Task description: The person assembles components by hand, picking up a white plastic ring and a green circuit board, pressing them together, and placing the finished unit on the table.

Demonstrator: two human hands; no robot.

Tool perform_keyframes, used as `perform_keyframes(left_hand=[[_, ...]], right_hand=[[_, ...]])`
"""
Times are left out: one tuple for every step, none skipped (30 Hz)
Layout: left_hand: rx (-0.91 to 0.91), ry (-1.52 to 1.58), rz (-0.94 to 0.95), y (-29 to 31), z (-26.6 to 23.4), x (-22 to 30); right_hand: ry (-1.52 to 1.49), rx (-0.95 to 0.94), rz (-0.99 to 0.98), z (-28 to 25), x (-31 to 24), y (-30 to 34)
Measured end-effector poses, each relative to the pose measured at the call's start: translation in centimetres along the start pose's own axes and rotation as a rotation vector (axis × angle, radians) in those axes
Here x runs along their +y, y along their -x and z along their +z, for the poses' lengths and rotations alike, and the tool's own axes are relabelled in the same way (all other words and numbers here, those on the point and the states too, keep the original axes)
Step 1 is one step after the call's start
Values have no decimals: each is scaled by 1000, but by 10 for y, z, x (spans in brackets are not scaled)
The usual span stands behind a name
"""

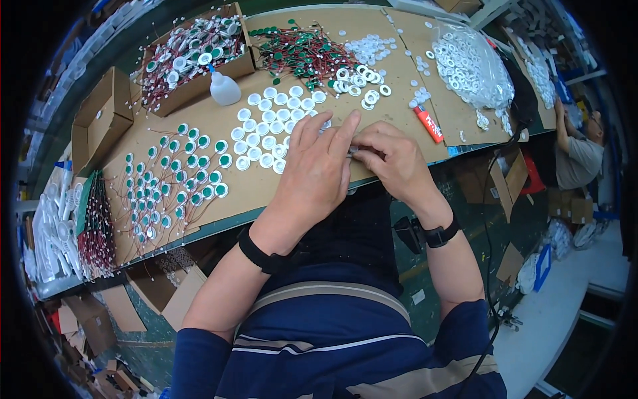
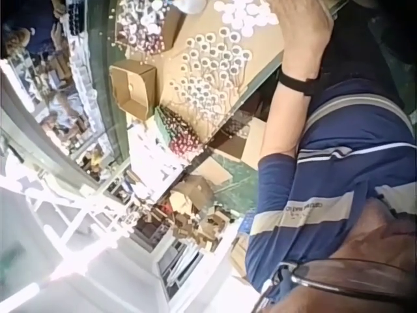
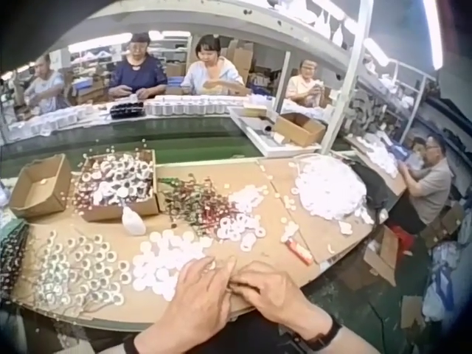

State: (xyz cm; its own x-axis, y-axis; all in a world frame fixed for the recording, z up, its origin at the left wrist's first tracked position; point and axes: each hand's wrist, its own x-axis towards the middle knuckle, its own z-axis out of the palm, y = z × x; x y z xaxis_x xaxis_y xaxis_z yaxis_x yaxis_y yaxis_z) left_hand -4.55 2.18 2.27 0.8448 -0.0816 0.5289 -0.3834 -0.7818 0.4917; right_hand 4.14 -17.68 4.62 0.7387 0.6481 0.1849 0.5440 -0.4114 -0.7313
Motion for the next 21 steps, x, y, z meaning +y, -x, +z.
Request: perform_keyframes(left_hand=[[1, -2, -3, 0, 0, -1], [1, 1, -8, 0, 1, -1], [1, 3, -11, 1, 1, -2], [0, 5, -14, 1, 1, -2], [0, 5, -13, 1, 2, -3], [5, 11, -13, 1, 2, -4], [9, 18, -13, 1, 2, -4], [14, 25, -12, 1, 3, -4], [14, 24, -9, 1, 3, -4], [15, 19, -10, 1, 3, -4], [17, 14, -11, 1, 4, -4], [18, 9, -11, 1, 4, -4], [19, 7, -9, 1, 4, -4], [18, 6, -12, 1, 4, -4], [16, 6, -14, 2, 4, -4], [14, 5, -16, 2, 4, -4], [15, 4, -15, 2, 4, -4], [17, 5, -15, 2, 4, -4], [19, 7, -15, 2, 4, -4], [20, 8, -16, 1, 4, -4], [20, 7, -15, 1, 4, -4]], right_hand=[[-1, -3, -1, 0, 0, -1], [-4, -12, 10, 0, 0, -2], [-7, -20, 22, 0, -1, -2], [-10, -27, 34, 0, -1, -3], [-11, -26, 34, 1, -1, -3], [-5, -28, 29, 2, -1, -4], [1, -29, 25, 2, -1, -4], [7, -30, 20, 2, -1, -4], [7, -27, 19, 2, -1, -4], [24, -33, 9, 2, -1, -4], [40, -38, -2, 1, -2, -4], [57, -44, -13, 1, -2, -4], [57, -42, -14, 1, -2, -4], [61, -51, -23, 0, -1, -5], [65, -60, -31, 0, 0, -5], [68, -70, -38, 0, 0, -5], [68, -68, -40, 0, 0, -5], [75, -72, -39, 0, 0, -5], [82, -75, -38, 1, 0, -4], [88, -78, -36, 1, 0, -4], [87, -77, -37, 0, 0, -4]])
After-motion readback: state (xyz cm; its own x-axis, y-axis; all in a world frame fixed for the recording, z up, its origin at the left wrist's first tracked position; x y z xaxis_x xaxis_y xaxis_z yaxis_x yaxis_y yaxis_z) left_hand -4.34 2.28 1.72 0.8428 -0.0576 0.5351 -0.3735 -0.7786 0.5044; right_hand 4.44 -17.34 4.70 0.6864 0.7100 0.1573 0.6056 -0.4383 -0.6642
